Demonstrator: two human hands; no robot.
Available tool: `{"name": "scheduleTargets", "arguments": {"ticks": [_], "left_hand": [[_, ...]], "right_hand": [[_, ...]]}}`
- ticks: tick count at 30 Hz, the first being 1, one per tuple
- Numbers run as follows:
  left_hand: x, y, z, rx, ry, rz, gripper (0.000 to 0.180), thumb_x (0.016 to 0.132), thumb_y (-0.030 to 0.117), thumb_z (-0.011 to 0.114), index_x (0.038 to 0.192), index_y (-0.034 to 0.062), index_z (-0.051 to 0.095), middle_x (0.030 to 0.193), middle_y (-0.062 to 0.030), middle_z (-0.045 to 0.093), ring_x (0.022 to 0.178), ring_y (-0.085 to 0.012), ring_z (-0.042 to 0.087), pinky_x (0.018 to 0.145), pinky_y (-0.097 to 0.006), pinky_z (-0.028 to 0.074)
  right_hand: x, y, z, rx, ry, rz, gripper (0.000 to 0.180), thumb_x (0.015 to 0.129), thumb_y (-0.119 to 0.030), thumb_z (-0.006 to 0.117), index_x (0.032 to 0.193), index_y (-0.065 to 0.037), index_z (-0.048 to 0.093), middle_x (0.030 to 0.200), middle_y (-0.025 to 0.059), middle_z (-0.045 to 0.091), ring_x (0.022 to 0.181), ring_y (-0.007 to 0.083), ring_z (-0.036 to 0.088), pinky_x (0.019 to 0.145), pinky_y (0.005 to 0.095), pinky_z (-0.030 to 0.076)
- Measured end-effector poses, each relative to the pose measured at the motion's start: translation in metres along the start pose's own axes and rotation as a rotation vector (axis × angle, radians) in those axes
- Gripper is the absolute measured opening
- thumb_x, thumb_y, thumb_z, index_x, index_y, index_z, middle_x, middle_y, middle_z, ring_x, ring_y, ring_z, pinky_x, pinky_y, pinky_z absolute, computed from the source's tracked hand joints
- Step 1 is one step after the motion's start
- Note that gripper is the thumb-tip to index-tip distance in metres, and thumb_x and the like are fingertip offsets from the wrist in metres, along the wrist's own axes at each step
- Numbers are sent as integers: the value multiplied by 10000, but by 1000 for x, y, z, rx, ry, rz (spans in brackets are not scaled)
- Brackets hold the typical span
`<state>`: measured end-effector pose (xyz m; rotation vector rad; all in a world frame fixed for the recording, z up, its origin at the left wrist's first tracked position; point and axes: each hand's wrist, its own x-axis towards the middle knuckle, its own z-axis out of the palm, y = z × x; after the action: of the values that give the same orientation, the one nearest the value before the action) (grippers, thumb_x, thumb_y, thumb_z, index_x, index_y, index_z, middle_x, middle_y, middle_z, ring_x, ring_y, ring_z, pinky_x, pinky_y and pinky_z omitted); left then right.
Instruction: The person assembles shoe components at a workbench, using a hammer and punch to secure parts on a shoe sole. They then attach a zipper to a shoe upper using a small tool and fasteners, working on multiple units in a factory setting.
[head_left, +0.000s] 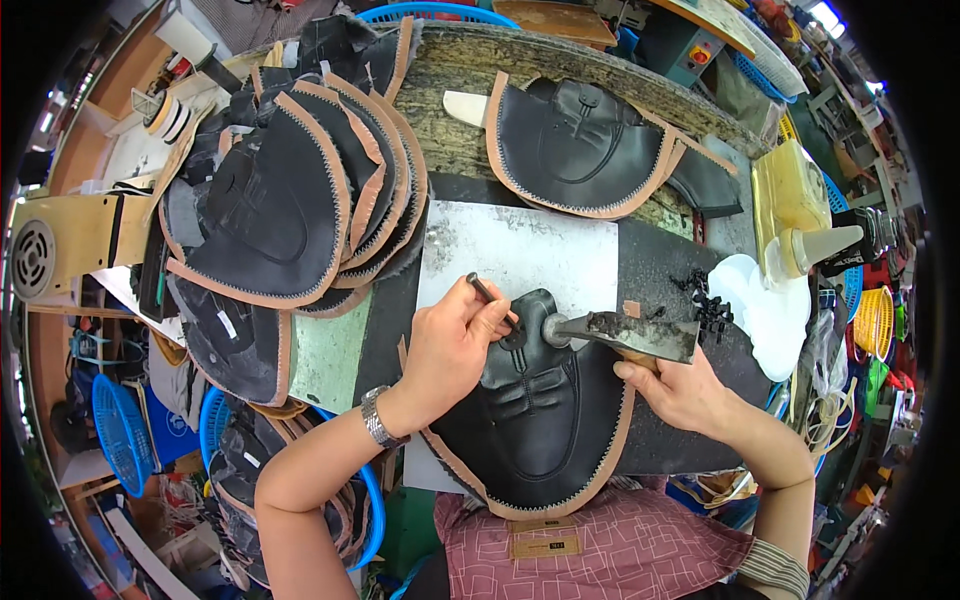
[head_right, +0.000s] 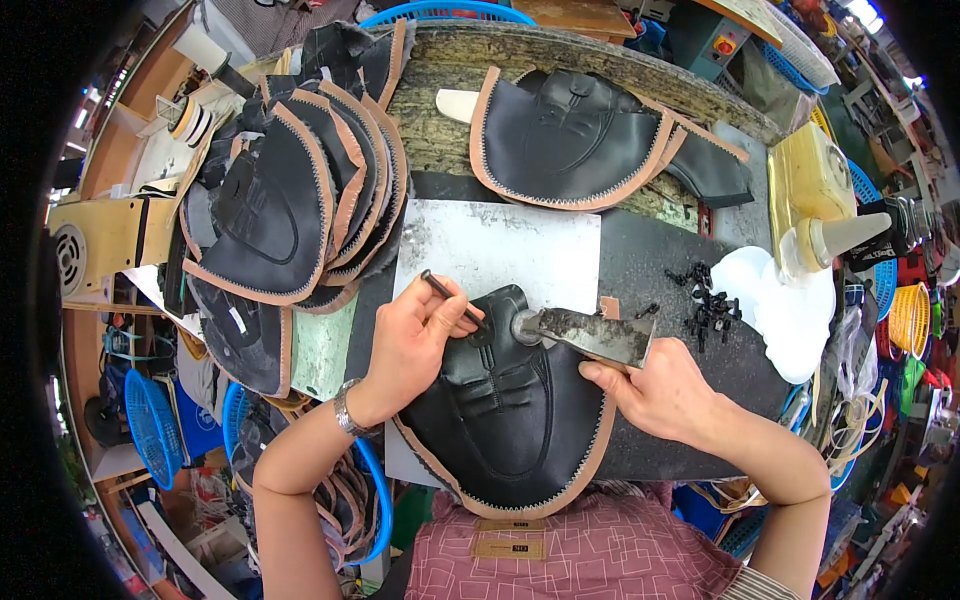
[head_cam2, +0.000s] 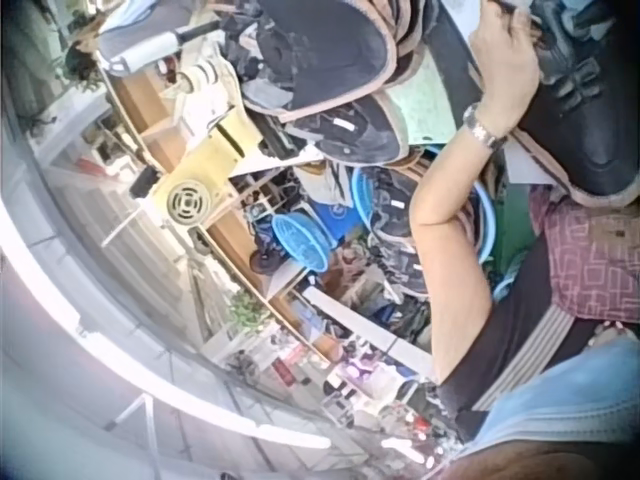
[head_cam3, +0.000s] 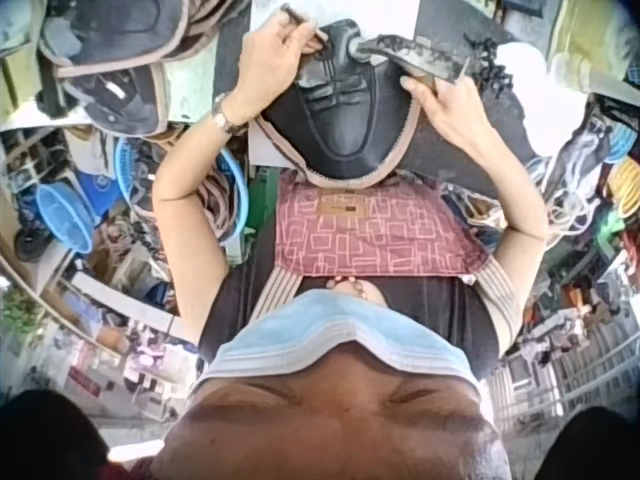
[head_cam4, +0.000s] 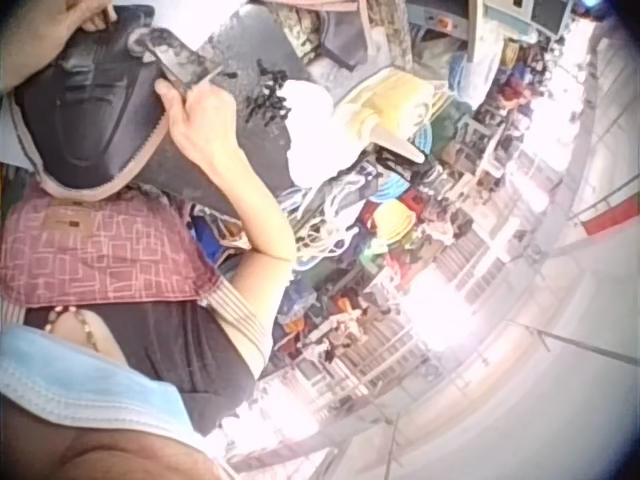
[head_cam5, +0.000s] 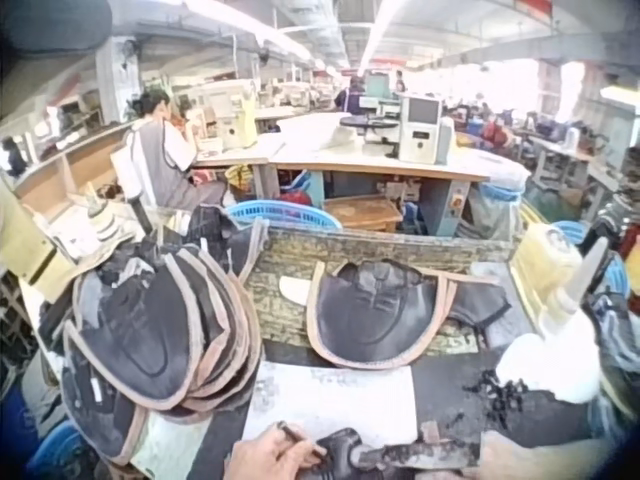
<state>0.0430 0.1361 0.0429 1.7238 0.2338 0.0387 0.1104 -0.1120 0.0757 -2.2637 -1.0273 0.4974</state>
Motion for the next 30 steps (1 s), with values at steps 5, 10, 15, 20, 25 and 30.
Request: {"name": "scheduleTargets", "arguments": {"ticks": [5, 10, 15, 20, 25, 30], "left_hand": [[1, 1, 3, 292, -62, 101, 106, 908, 107, 551, 901, 1, 549, 857, -88, 685, 765, -146, 662, 676, -252, 528], [-9, -7, 0, 551, 48, 719, 104, 827, 105, 618, 869, 38, 551, 567, -96, 529, 508, -255, 559, 468, -361, 446], [2, -1, 6, 134, 52, 87, 167, 922, 165, 534, 876, 9, 573, 851, -130, 668, 675, -160, 646, 615, -266, 518], [34, 24, -64, -135, 413, 262, 214, 951, 165, 485, 841, 3, 571, 846, -95, 667, 744, -112, 621, 664, -238, 488], [76, 21, -232, 963, 922, 150, 185, 760, 171, 672, 686, 12, 612, 767, -11, 651, 625, -119, 547, 572, -301, 418], [86, -7, -305, 34, 575, -373, 230, 743, 246, 689, 679, 29, 650, 640, -80, 608, 567, -171, 531, 578, -373, 413]], "right_hand": [[2, -5, -17, -8, 83, -97, 230, 872, -242, 574, 946, -37, 644, 696, 150, 611, 602, 322, 602, 538, 371, 465], [3, -49, -46, 54, -185, 76, 154, 853, -159, 573, 915, -24, 615, 745, 105, 588, 670, 217, 576, 650, 378, 472], [-2, 1, -13, -148, 57, -72, 223, 719, -109, 676, 907, -40, 578, 761, 109, 574, 657, 294, 594, 563, 370, 478], [23, -13, 8, -219, -11, -186, 369, 686, -165, 722, 1010, -102, 556, 871, 88, 587, 703, 288, 616, 578, 388, 492], [28, -25, -6, -218, -33, -193, 413, 672, -95, 697, 1054, -102, 542, 901, 103, 615, 790, 293, 632, 659, 371, 503], [109, 26, -60, -72, 529, -19, 295, 711, -48, 645, 987, -45, 540, 868, 167, 603, 813, 332, 610, 681, 377, 468]]}}
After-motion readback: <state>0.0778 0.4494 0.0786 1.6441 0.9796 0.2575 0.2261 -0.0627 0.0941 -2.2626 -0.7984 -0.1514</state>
